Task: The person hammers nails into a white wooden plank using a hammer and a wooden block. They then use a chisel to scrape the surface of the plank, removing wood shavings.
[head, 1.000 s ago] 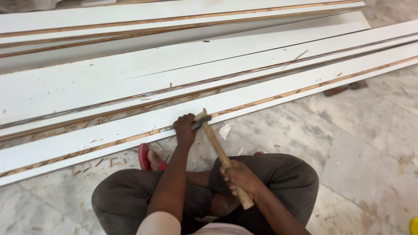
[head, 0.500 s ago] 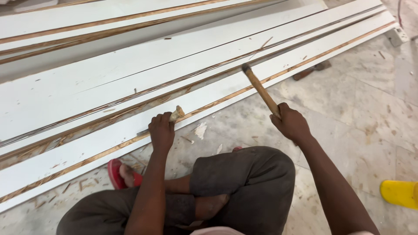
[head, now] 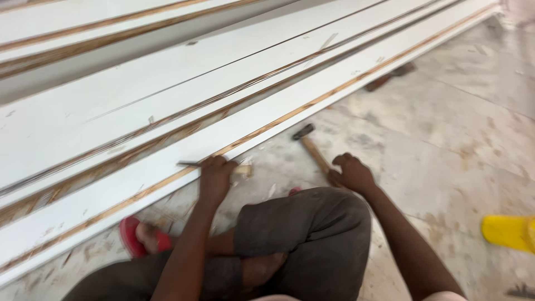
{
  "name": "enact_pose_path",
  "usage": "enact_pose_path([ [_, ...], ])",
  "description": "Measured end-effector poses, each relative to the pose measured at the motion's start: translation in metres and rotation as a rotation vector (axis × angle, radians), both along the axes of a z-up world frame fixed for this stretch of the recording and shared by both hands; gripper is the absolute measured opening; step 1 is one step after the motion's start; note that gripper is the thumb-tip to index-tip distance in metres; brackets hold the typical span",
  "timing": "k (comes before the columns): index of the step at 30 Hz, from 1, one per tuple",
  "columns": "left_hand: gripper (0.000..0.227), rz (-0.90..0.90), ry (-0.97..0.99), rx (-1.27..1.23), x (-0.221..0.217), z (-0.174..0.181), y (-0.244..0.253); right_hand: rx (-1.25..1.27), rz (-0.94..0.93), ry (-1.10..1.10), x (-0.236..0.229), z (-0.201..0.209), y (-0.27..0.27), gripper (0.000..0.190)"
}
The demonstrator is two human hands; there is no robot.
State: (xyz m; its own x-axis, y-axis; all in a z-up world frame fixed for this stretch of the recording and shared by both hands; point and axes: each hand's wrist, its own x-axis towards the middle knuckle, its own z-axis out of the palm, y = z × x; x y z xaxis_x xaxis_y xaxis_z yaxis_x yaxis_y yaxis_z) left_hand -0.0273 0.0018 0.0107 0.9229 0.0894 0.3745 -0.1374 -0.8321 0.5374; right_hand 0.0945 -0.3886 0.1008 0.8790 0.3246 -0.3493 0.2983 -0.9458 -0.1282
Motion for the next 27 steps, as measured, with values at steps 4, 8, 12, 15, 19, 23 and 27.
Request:
enact_pose_path([
  [4,0.019,-0.106,-0.131,-0.034,0.01,-0.005,-0.012,0.244,0.211,0.252,0.018,0.037,0.089,0.063],
  [8,0.012,-0.145,-0.122,-0.019,0.006,0.022,-0.009,0.237,0.42,0.401,-0.006,0.04,0.195,0.062],
  [12,0.027,-0.115,0.039,0.135,-0.003,0.029,0.035,0.3,0.336,0.651,-0.011,0.016,0.265,0.046],
  [15,0.072,-0.123,0.086,0.21,-0.017,0.014,0.099,0.336,0.536,0.412,-0.014,-0.012,0.286,0.034],
  [19,0.099,-0.005,0.452,0.349,-0.086,-0.001,0.231,0.269,0.68,0.172,0.001,-0.032,0.289,0.037],
  [23,0.11,0.125,1.031,0.437,-0.173,0.024,0.303,0.135,0.775,0.077,0.011,-0.036,0.284,0.031],
  [27,0.127,0.211,0.999,0.464,-0.197,0.036,0.3,0.083,0.918,-0.009,0.011,-0.032,0.29,0.035],
])
